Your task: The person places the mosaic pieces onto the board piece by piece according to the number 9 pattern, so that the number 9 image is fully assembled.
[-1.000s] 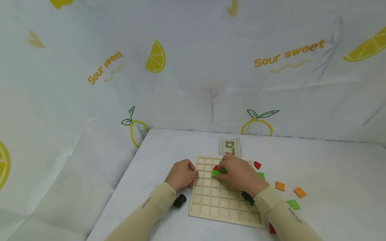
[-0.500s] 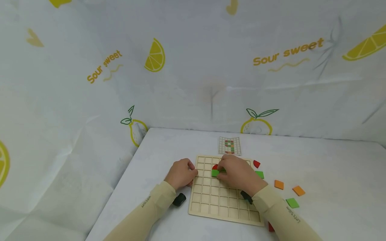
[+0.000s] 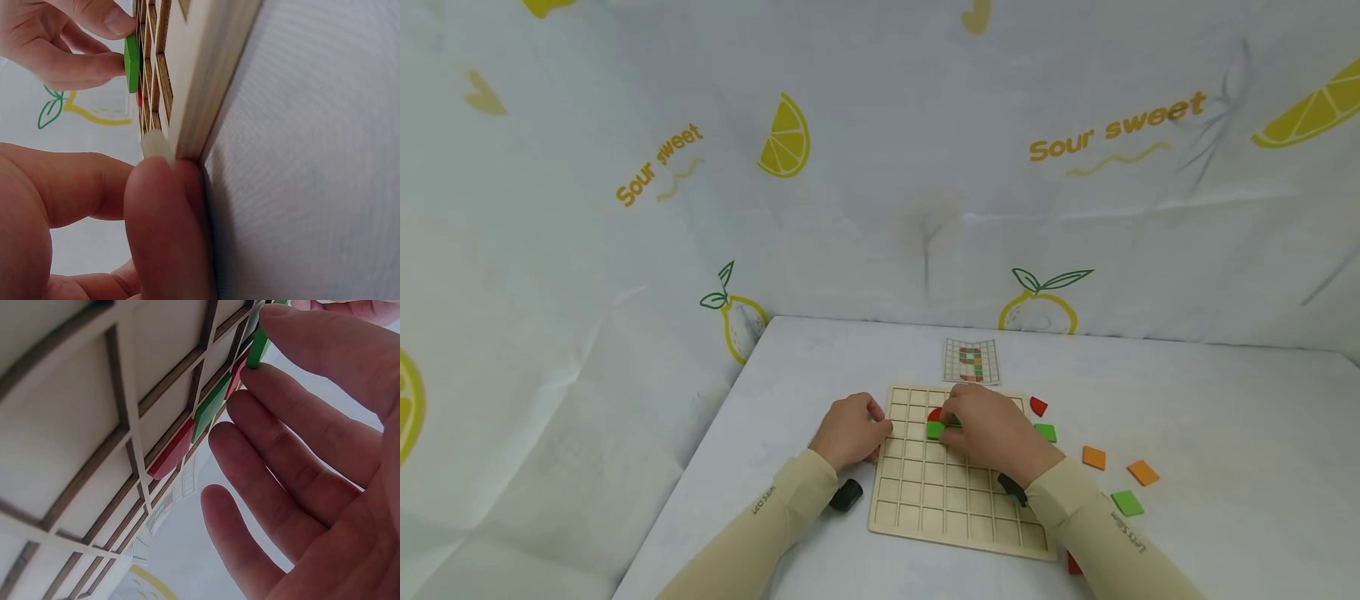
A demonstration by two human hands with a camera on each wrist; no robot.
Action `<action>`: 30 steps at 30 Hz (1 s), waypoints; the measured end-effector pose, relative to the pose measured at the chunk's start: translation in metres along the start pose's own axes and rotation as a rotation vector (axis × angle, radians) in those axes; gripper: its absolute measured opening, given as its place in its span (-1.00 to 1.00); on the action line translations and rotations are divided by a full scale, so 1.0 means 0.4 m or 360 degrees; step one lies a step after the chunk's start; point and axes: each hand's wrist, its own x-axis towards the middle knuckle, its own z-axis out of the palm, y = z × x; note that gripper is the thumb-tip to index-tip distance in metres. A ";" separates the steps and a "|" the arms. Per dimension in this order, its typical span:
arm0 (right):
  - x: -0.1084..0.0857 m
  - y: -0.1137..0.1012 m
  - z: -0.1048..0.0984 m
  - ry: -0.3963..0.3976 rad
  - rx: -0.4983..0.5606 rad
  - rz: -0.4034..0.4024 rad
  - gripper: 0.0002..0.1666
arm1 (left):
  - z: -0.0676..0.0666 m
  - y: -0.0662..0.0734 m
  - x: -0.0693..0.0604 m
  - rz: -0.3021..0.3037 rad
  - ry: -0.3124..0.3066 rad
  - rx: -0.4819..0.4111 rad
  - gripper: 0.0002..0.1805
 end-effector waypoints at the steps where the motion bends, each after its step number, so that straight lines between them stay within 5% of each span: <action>1: 0.000 0.000 0.000 0.0000 -0.0007 -0.0005 -0.88 | 0.000 0.000 0.000 0.0000 0.0002 0.0001 -0.91; 14: 0.004 -0.003 0.003 0.0007 -0.0077 -0.0028 -0.84 | 0.002 -0.001 0.003 -0.0005 0.0007 -0.0005 -0.91; 30: -0.020 0.025 -0.031 -0.0026 0.0032 0.0085 -0.85 | -0.002 0.001 -0.003 -0.0013 0.0009 -0.0001 -0.89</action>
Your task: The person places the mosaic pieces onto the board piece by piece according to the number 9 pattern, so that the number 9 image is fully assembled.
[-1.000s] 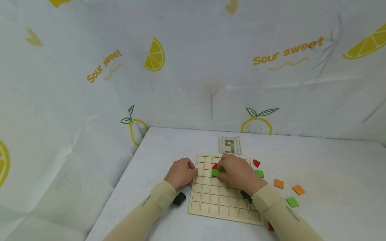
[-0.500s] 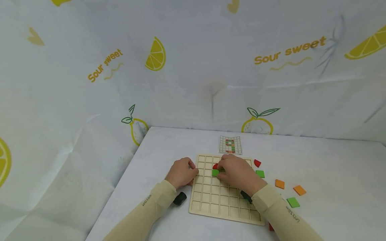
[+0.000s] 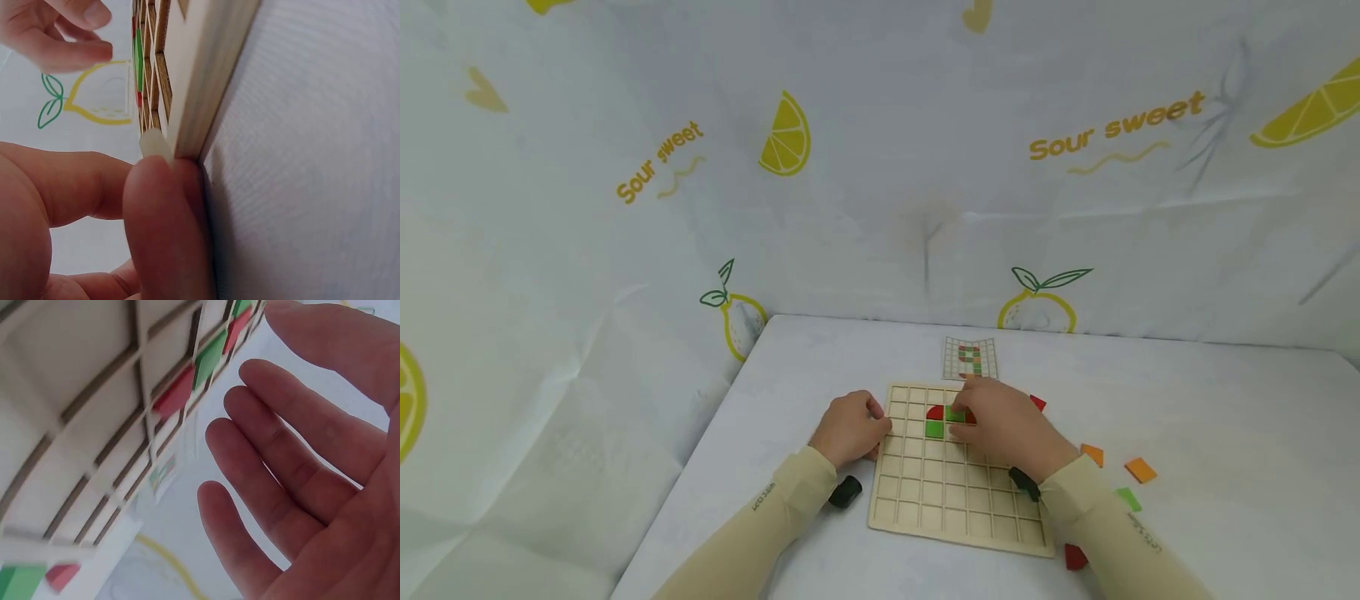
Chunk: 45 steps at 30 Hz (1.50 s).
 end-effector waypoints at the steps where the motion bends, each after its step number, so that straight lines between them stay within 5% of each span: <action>1: -0.010 0.010 -0.010 -0.0005 0.0010 0.0037 -0.85 | 0.002 0.003 0.000 0.0001 -0.0003 0.0005 -0.89; 15: -0.225 0.167 -0.088 -0.0121 0.0024 0.0413 -0.72 | 0.008 0.002 -0.002 -0.0026 -0.0004 0.0048 -0.88; 20: -0.267 0.189 -0.094 -0.0176 -0.0016 0.0479 -0.70 | -0.002 0.002 -0.015 -0.0025 0.0019 0.0055 -0.88; 28: -0.300 0.210 -0.081 -0.0229 0.0001 0.0595 -0.61 | -0.001 0.008 -0.013 0.0002 0.0016 0.0061 -0.88; 45: -0.290 0.218 -0.072 -0.0209 -0.0014 0.0543 -0.69 | 0.005 0.004 -0.008 0.0027 -0.0005 0.0030 -0.89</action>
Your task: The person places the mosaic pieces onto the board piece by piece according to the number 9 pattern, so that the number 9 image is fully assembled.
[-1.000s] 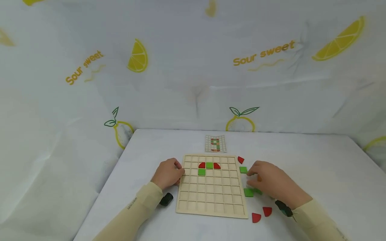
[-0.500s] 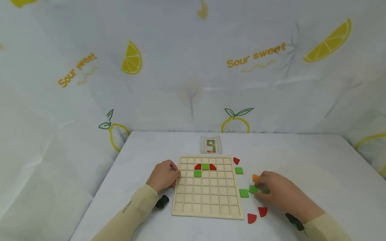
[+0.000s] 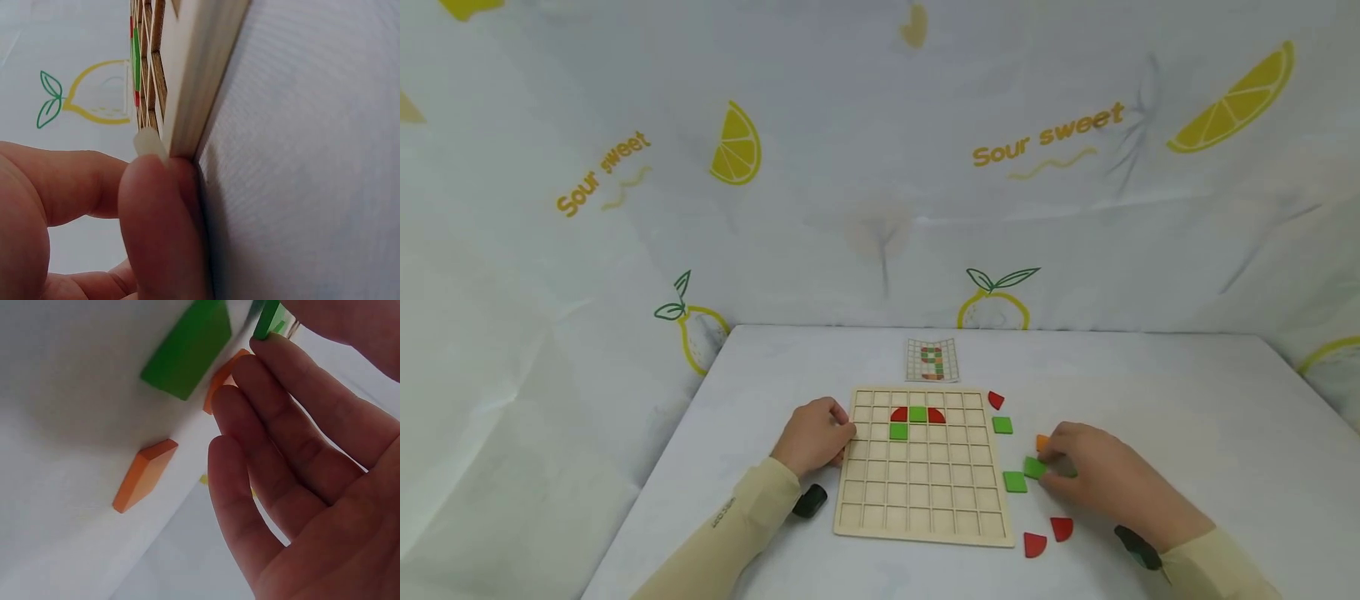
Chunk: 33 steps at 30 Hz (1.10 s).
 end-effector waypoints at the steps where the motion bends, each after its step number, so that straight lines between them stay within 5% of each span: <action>1: 0.003 -0.003 -0.002 0.0004 0.0011 -0.0004 -0.70 | -0.001 -0.001 0.001 -0.0002 0.0002 -0.0003 -0.89; 9: 0.036 -0.038 -0.012 0.0101 0.0073 -0.0167 -0.80 | -0.009 -0.015 0.005 -0.0050 0.0004 -0.0036 -0.90; 33: 0.169 -0.189 -0.009 0.0076 0.0144 -0.0482 -0.85 | -0.003 -0.001 0.012 -0.0049 -0.0022 -0.0097 -0.91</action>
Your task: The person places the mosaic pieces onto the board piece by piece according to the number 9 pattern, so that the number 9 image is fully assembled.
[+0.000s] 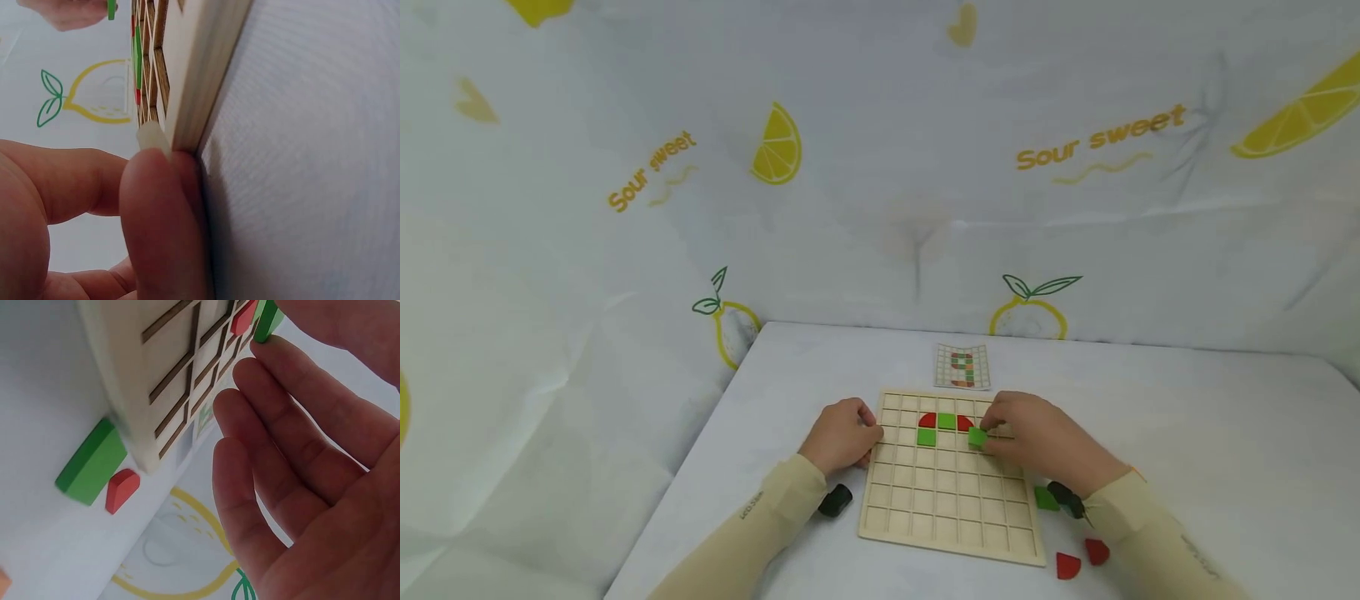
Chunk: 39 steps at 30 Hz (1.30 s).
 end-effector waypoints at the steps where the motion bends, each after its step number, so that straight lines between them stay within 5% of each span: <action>1: 0.004 -0.003 0.002 0.0005 -0.0004 0.0009 -0.85 | 0.000 0.002 -0.002 0.0000 0.0001 -0.0001 -0.91; 39: 0.024 -0.026 0.038 0.0024 -0.0122 -0.0008 -0.86 | 0.000 0.000 -0.004 0.0038 0.0011 0.0048 -0.90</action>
